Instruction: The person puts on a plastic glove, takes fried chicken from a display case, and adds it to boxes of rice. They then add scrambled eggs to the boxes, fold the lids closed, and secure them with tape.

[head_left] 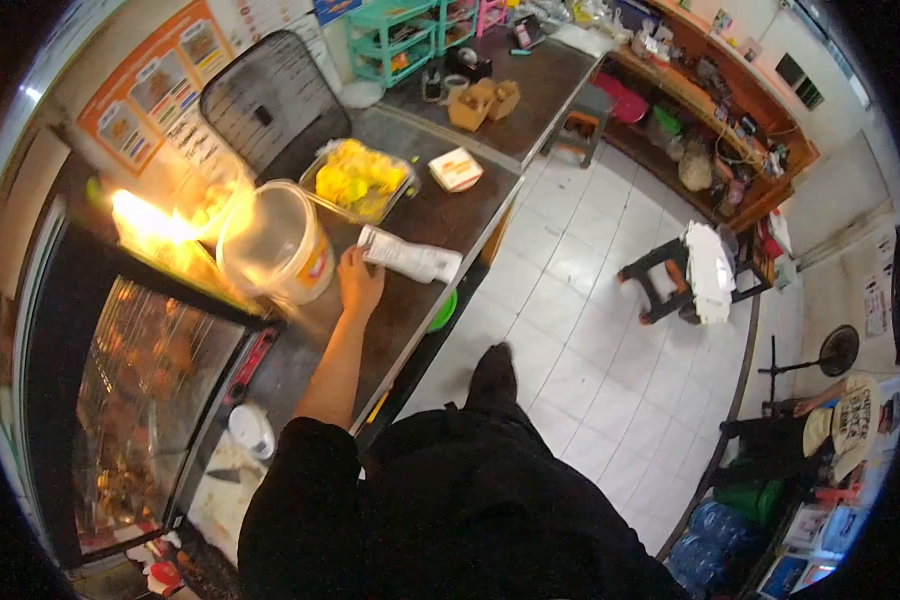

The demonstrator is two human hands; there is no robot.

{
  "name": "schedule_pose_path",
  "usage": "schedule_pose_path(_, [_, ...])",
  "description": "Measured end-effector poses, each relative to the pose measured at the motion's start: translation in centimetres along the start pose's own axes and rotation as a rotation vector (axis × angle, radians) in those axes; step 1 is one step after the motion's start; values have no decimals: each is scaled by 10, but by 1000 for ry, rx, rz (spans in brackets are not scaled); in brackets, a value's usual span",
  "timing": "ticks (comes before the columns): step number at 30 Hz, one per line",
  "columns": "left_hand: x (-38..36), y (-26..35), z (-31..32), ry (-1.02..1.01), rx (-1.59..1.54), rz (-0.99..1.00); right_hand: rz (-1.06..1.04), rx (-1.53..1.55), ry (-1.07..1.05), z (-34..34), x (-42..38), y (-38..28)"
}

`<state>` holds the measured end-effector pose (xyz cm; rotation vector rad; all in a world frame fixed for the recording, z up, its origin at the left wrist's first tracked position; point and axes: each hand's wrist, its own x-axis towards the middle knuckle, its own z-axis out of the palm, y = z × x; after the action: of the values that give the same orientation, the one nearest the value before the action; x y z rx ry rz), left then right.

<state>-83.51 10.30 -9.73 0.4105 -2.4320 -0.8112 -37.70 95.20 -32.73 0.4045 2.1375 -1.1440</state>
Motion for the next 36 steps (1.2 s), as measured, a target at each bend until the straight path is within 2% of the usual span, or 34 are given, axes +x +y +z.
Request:
schedule_pose_path(2, [28,2,29,53,194,-40,335,-29,-37,-23,67,-75])
schedule_pose_path(4, [41,-40,76,117,395,-231,522,-145,-116,-65,151,-144])
schedule_pose_path(6, [58,-10,73,-108,525,-682,587,-376,-219,-110,246,-206])
schedule_pose_path(7, [61,-25,79,-150,477,-686,508,-486,-181,-131,290,-252])
schedule_pose_path(8, [67,-41,88,-182,427,-689,75,-621,107,-158,299,-322])
schedule_pose_path(9, [75,-30,93,-251,257,-541,-26,-711,230,-171,338,-381])
schedule_pose_path(10, [79,-17,88,-328,98,-392,-94,-581,249,-182,365,-452])
schedule_pose_path(11, [81,-3,83,-412,-58,-248,-450,-574,351,-184,394,-509])
schedule_pose_path(12, [85,13,92,-400,-122,-189,-708,-475,351,-175,401,-587])
schedule_pose_path(13, [85,25,101,-352,-77,-192,-796,-417,238,-162,395,-676])
schedule_pose_path(14, [87,37,113,-293,-33,-194,-885,-127,51,-138,402,-737])
schedule_pose_path(16, [90,80,133,-167,130,-167,-879,-244,-246,-101,400,-835])
schedule_pose_path(17, [96,96,144,-101,216,-149,-941,-213,-357,-73,420,-854])
schedule_pose_path(18, [101,96,160,-86,250,-234,-861,-218,-506,-43,452,-857])
schedule_pose_path(19, [104,88,181,-77,284,-313,-806,-339,-545,-26,456,-871])
schedule_pose_path(21, [113,72,204,-120,363,-409,-937,-429,-542,8,489,-868])
schedule_pose_path(22, [126,75,206,-198,260,-424,-1038,-486,-513,15,501,-869])
schedule_pose_path(24, [163,99,193,-350,41,-444,-1106,-411,-510,1,487,-900])
schedule_pose_path(25, [195,135,179,-327,-69,-335,-1027,-338,-597,-15,480,-928])
schedule_pose_path(28, [277,212,168,-391,-468,-264,-956,-245,-723,-54,491,-976])
schedule_pose_path(29, [297,230,172,-384,-514,-240,-981,-218,-770,-71,488,-1002])
schedule_pose_path(32, [352,250,200,-283,-594,-191,-729,-135,-761,-99,509,-1031])
schedule_pose_path(34, [378,243,221,-204,-658,-243,-819,-137,-538,-113,539,-1049])
schedule_pose_path(36, [398,214,256,-115,-730,-349,-767,-191,-305,-139,593,-1070])
